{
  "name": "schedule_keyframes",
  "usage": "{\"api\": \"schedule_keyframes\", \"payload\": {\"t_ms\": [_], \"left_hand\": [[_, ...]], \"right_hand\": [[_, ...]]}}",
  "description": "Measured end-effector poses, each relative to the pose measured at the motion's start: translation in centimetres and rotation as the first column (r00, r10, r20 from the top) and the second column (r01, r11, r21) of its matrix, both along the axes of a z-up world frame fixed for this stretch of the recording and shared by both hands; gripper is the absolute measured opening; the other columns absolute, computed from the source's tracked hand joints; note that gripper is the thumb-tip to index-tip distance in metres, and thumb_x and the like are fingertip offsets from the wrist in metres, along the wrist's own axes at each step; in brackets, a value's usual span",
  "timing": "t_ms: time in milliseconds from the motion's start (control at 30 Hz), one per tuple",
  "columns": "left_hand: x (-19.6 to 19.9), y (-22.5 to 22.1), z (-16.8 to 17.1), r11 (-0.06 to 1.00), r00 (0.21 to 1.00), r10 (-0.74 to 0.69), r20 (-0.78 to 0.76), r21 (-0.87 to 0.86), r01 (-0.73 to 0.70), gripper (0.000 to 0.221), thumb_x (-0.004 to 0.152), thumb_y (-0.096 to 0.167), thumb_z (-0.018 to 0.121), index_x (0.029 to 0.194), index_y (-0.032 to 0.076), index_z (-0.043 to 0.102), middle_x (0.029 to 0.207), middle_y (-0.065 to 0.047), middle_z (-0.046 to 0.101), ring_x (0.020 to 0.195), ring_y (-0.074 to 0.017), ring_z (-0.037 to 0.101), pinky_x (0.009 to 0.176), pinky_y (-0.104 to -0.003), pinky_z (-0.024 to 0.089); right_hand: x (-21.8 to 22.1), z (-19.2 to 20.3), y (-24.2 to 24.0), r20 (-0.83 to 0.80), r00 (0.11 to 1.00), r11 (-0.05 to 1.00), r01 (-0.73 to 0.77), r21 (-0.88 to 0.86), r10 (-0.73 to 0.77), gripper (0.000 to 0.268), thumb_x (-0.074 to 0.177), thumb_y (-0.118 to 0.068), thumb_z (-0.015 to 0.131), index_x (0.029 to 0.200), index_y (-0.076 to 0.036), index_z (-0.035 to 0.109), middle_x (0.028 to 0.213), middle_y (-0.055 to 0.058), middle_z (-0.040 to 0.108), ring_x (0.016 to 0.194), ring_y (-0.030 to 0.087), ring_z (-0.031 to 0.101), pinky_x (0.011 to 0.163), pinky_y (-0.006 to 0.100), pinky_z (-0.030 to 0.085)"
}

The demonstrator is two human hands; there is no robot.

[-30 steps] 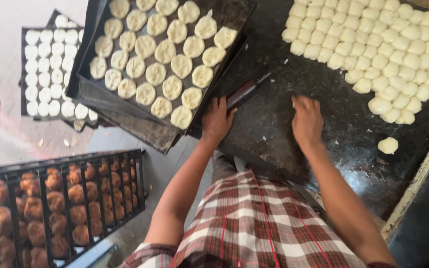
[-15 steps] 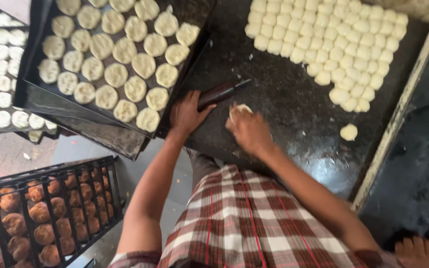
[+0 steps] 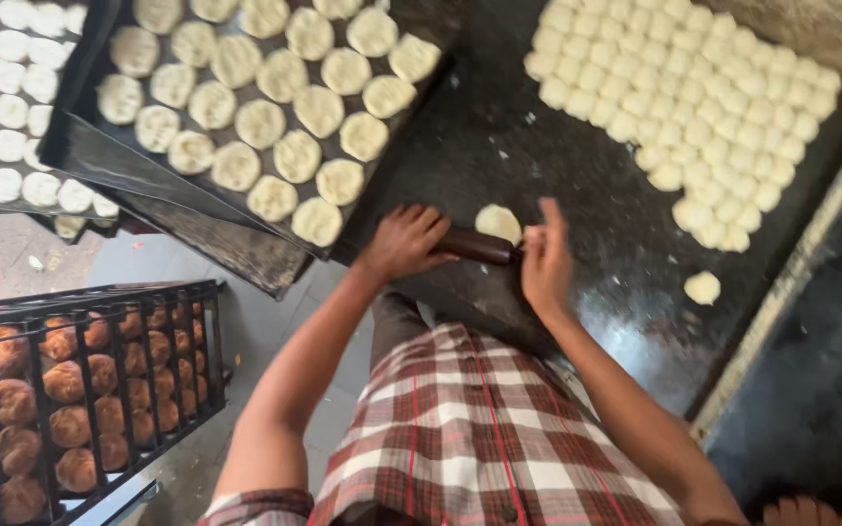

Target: The person prepares small portions of dough by hand, using a rolling pin to flatten individual pieces before placing them onto a metal baking tray.

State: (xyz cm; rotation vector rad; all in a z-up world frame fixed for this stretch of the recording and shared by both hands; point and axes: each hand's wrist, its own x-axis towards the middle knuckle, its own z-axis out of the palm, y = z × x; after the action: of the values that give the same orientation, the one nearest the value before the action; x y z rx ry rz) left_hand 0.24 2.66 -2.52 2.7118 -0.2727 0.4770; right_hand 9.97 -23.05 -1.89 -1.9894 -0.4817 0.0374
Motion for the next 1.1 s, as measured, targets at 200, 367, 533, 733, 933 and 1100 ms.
{"api": "schedule_keyframes", "payload": {"t_ms": [200,367,533,733,933,1100], "left_hand": [[-2.3,0.4,-0.6,0.857,0.84,0.455,-0.295,-0.112,-0.503,0.058,0.095,0.05,0.071,0.127,0.003,0.061,0.12,-0.016,0.063,0.102,-0.0376,0.067,0.08,-0.048,0.055],[-2.4,1.5,-1.1,0.883,0.881,0.378,-0.285,-0.174,-0.435,0.058,0.093,0.044,0.068,0.13,0.0,0.057,0.123,-0.021,0.06,0.103,-0.0417,0.064,0.083,-0.049,0.055],[-2.2,1.6,-7.7,0.905,0.848,0.238,-0.474,-0.208,-0.37,0.057,0.099,0.04,0.065,0.137,0.0,0.055,0.127,-0.024,0.059,0.113,-0.0428,0.062,0.095,-0.049,0.052],[-2.8,-0.7,-14.4,0.909,0.977,0.215,0.009,0.365,-0.203,0.054,0.095,0.039,0.067,0.133,0.001,0.06,0.141,-0.013,0.058,0.128,-0.0357,0.057,0.11,-0.059,0.047],[-3.5,2.2,-8.5,0.966,0.944,0.217,-0.247,-0.088,-0.245,0.058,0.095,0.041,0.068,0.141,0.006,0.06,0.133,-0.021,0.06,0.126,-0.0432,0.057,0.111,-0.058,0.04],[-2.5,2.9,-8.0,0.958,0.951,0.179,-0.251,-0.175,-0.226,0.049,0.098,0.042,0.067,0.127,0.004,0.061,0.122,-0.023,0.06,0.115,-0.0439,0.058,0.1,-0.055,0.044]], "right_hand": [[3.3,-0.9,1.3,0.178,0.86,0.701,-0.251,-0.668,0.478,0.02,0.092,-0.029,0.07,0.107,-0.016,0.07,0.112,0.009,0.074,0.108,0.026,0.066,0.094,0.04,0.05],[4.0,5.1,6.8,-0.683,0.661,0.859,-0.502,-0.095,0.311,0.021,0.092,-0.014,0.075,0.111,-0.004,0.075,0.098,0.003,0.078,0.091,0.01,0.072,0.081,0.028,0.057],[9.8,10.6,24.9,-0.49,0.663,0.82,-0.518,0.245,0.566,0.02,0.105,-0.019,0.069,0.11,0.0,0.073,0.1,-0.003,0.072,0.092,0.004,0.064,0.083,0.026,0.053],[15.7,8.3,48.8,0.742,0.609,0.952,-0.272,-0.137,0.281,0.032,0.113,-0.027,0.041,0.103,-0.015,0.069,0.099,-0.002,0.073,0.096,0.008,0.067,0.089,0.041,0.049],[14.7,8.6,47.6,0.341,0.94,0.922,-0.136,0.363,0.005,0.038,0.115,-0.024,0.049,0.085,-0.003,0.059,0.081,0.004,0.073,0.074,0.018,0.075,0.07,0.034,0.059],[6.7,7.7,25.9,0.44,0.866,0.971,-0.223,-0.084,0.237,0.024,0.11,-0.02,0.059,0.099,-0.002,0.071,0.092,0.013,0.074,0.088,0.03,0.072,0.083,0.042,0.058]]}}
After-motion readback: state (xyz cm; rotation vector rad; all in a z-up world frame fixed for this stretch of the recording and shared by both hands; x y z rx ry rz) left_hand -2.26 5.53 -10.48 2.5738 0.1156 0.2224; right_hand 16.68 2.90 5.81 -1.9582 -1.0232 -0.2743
